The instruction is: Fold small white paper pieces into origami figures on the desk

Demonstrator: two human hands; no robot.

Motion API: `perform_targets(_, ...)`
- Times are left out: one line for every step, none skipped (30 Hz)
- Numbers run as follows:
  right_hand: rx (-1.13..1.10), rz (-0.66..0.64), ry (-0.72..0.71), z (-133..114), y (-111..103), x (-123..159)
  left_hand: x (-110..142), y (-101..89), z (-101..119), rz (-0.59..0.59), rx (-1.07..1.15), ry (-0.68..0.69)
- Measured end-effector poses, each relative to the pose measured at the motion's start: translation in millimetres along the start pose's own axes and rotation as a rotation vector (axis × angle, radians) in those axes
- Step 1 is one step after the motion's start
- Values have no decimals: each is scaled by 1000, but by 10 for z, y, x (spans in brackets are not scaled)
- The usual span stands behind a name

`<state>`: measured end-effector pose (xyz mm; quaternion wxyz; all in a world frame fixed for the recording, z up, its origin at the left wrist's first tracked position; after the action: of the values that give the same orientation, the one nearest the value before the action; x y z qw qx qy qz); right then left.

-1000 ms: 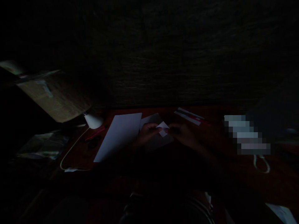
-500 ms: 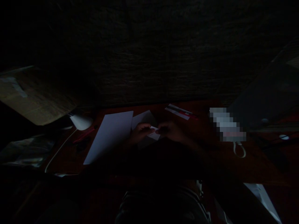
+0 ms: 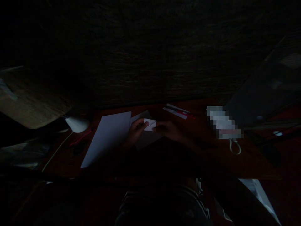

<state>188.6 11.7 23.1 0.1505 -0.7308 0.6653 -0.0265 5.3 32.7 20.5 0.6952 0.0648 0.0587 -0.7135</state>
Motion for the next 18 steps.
perform_targets(13, 15, -6, 1, -7, -4, -8, -12, -8, 12, 4, 3)
perform_targets(23, 41, -15, 3, -17, -10, -15, -23, -18, 23, 5, 1)
perform_targets(30, 71, -22, 6, -27, -17, -20, -35, -31, 37, 1, -7)
perform_targets(33, 100, -27, 11, -39, -23, -22, -44, -48, 47, -4, -23)
perform_targets(31, 125, -30, 17, -50, -28, -20, -47, -66, 49, -4, -46)
perform_targets(26, 140, -33, 22, -59, -32, -15, -43, -84, 40, 3, -72)
perform_targets(20, 150, -36, 25, -68, -34, -6, -32, -101, 21, 15, -102)
perform_targets(17, 152, -37, 27, -76, -34, 4, -16, -114, -8, 33, -127)
perform_targets(18, 143, -39, 26, -79, -33, 14, -1, -122, -31, 48, -141)
perform_targets(20, 133, -38, 22, -81, -31, 21, 9, -124, -45, 53, -142)
perform_targets(19, 126, -40, 14, -84, -28, 23, 12, -121, -42, 54, -131)
perform_targets(17, 116, -42, 5, -84, -25, 23, 10, -114, -33, 44, -114)
perform_targets(14, 111, -43, -6, -85, -23, 20, 4, -104, -21, 27, -93)
perform_targets(10, 109, -44, -16, -84, -22, 16, -2, -92, -13, 7, -71)
perform_targets(5, 109, -45, -25, -84, -22, 11, -7, -77, -11, -16, -49)
perform_targets(-2, 113, -45, -33, -84, -23, 6, -13, -59, -11, -37, -25)
perform_targets(-11, 120, -43, -38, -84, -24, 0, -17, -39, -14, -54, -1)
perform_targets(-20, 126, -41, -43, -84, -26, -5, -21, -20, -14, -67, 21)
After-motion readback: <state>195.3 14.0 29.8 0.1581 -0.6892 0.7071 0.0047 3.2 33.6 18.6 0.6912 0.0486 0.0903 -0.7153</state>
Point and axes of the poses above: each hand's wrist, its own x-axis away from the middle knuckle, its own y-axis out of the palm, z = x × y, the point moved 4 cm from there along -x, towards the middle knuckle, and after that the axes turned 15 degrees about z, right-handed, at the moved point
